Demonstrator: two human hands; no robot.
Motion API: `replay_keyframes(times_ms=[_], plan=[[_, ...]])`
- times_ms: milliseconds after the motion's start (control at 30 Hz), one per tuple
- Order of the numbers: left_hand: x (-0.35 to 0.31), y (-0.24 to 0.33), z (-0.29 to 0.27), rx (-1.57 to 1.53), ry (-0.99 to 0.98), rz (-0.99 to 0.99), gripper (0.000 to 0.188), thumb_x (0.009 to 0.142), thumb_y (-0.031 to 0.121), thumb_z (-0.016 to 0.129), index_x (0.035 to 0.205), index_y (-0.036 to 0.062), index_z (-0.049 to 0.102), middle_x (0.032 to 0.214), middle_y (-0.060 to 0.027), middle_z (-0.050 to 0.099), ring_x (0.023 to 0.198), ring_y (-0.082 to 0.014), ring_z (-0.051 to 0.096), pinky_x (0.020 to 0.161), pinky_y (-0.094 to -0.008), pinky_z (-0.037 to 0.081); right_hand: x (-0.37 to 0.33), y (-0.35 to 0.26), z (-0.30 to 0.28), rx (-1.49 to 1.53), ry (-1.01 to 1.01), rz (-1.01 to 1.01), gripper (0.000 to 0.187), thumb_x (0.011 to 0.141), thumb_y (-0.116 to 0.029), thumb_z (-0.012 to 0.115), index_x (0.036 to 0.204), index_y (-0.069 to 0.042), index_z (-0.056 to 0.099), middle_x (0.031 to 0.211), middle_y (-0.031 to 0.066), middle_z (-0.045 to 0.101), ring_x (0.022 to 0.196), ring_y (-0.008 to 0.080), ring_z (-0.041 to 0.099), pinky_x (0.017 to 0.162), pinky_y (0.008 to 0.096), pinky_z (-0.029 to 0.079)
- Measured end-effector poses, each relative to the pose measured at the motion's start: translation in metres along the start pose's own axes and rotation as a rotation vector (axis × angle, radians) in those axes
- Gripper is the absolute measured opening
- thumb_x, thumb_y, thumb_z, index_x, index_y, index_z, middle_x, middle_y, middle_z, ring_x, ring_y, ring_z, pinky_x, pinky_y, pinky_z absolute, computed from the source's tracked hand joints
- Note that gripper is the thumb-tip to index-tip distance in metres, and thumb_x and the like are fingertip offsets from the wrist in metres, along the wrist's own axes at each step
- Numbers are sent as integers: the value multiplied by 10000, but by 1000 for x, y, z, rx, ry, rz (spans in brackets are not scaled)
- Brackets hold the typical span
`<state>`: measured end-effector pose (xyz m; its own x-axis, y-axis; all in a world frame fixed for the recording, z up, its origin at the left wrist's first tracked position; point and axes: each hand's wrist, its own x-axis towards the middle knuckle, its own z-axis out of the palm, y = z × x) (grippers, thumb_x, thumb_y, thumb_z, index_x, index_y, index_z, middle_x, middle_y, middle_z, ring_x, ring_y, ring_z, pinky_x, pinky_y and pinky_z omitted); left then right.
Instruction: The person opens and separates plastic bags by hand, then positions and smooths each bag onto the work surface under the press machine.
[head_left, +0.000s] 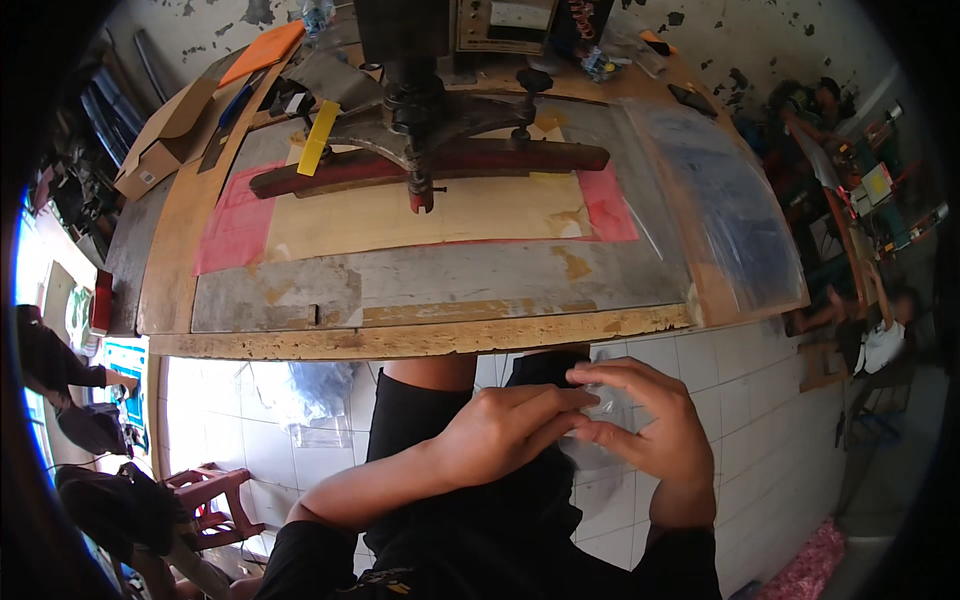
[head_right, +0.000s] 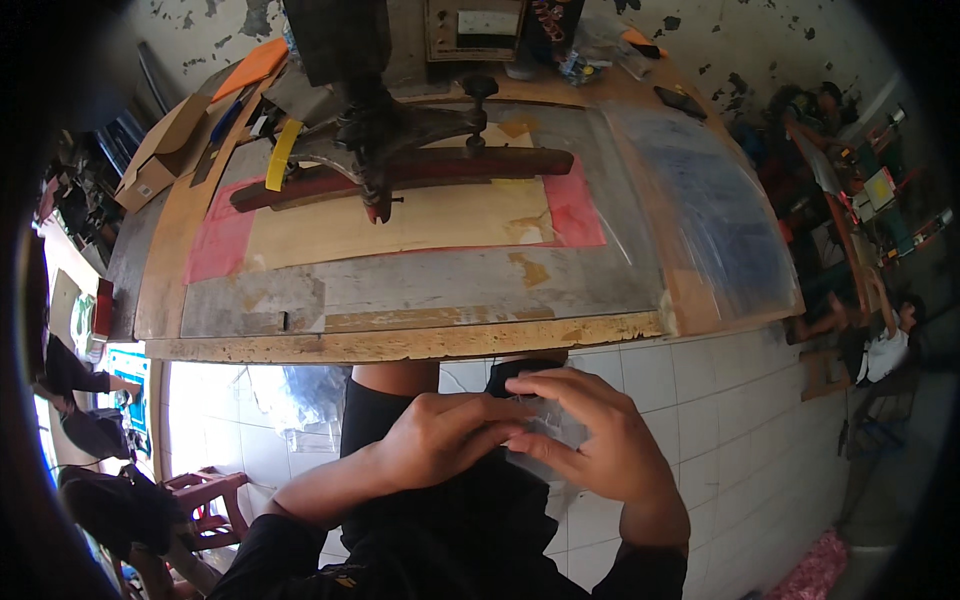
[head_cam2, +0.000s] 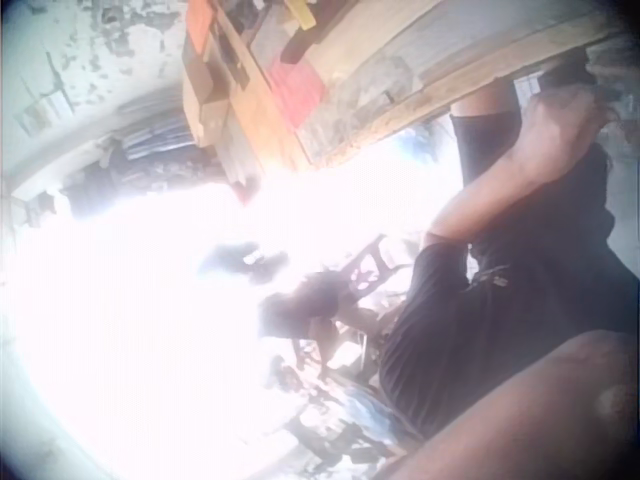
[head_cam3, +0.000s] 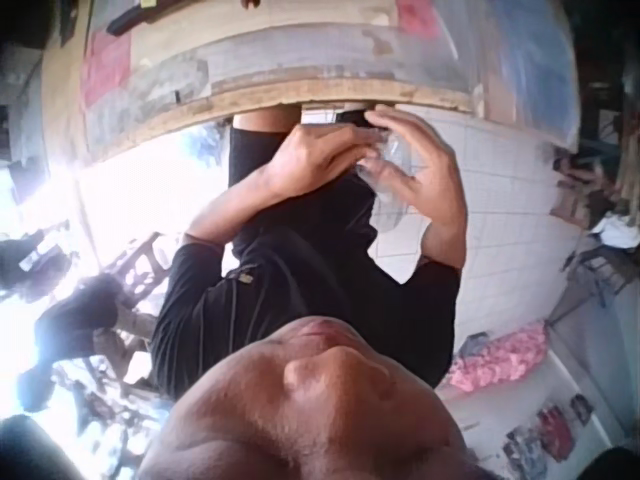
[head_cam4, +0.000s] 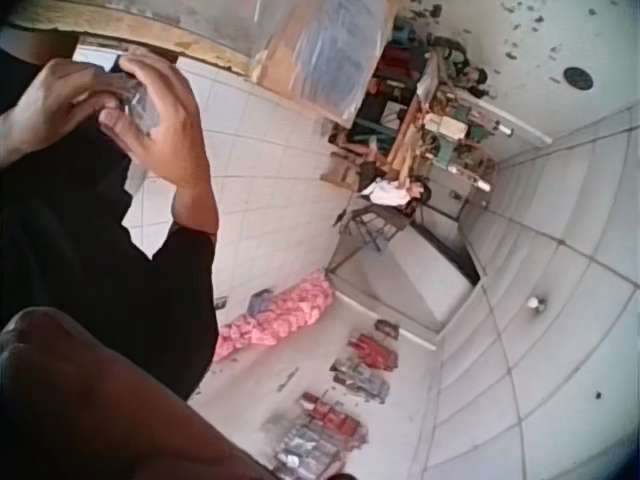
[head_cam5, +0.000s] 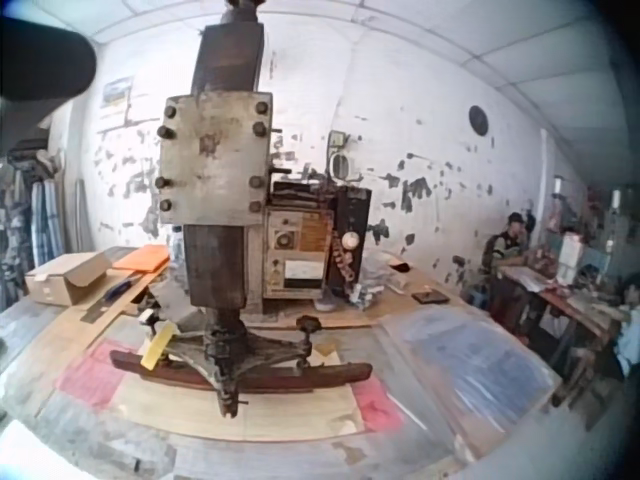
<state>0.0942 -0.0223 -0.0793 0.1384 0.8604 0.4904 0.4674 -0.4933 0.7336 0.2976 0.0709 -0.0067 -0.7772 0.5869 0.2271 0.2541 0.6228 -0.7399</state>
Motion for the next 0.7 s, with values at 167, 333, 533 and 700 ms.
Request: replay_keyframes(times_ms=[167, 333, 533, 700], plan=[[-8, -4, -3, -118, -32, -101, 326, 967, 167, 766, 1259, 70, 657, 944, -80, 760, 752, -285, 766, 603, -364, 608, 10, 11, -9, 181, -182, 167, 446, 810, -88, 895, 1228, -45, 746, 1054, 119, 774, 934, 219, 762, 812, 343, 590], [-5, -5, -7, -62, -70, -117, 326, 938, 116, 807, 1199, 22, 635, 1050, -90, 798, 801, -254, 801, 660, -341, 646, 17, 12, 1, 171, -72, 59, 368, 778, 64, 860, 1133, 18, 775, 960, 130, 775, 831, 192, 770, 743, 295, 588], [-7, -8, 0, 66, -15, -66, 391, 920, 167, 842, 1209, 23, 622, 902, -83, 790, 708, -232, 786, 614, -319, 624, 16, 16, 11, 270, -43, 140, 299, 843, 32, 843, 1133, 5, 779, 935, 110, 754, 824, 179, 752, 728, 288, 577], [-17, -9, 3, -354, 138, -356, 402, 962, 297, 795, 1253, 69, 639, 821, -41, 758, 625, -263, 734, 514, -328, 551, 18, 24, 5, 248, -13, 119, 260, 844, 37, 843, 1095, 9, 783, 916, 105, 754, 820, 171, 756, 711, 271, 560]])
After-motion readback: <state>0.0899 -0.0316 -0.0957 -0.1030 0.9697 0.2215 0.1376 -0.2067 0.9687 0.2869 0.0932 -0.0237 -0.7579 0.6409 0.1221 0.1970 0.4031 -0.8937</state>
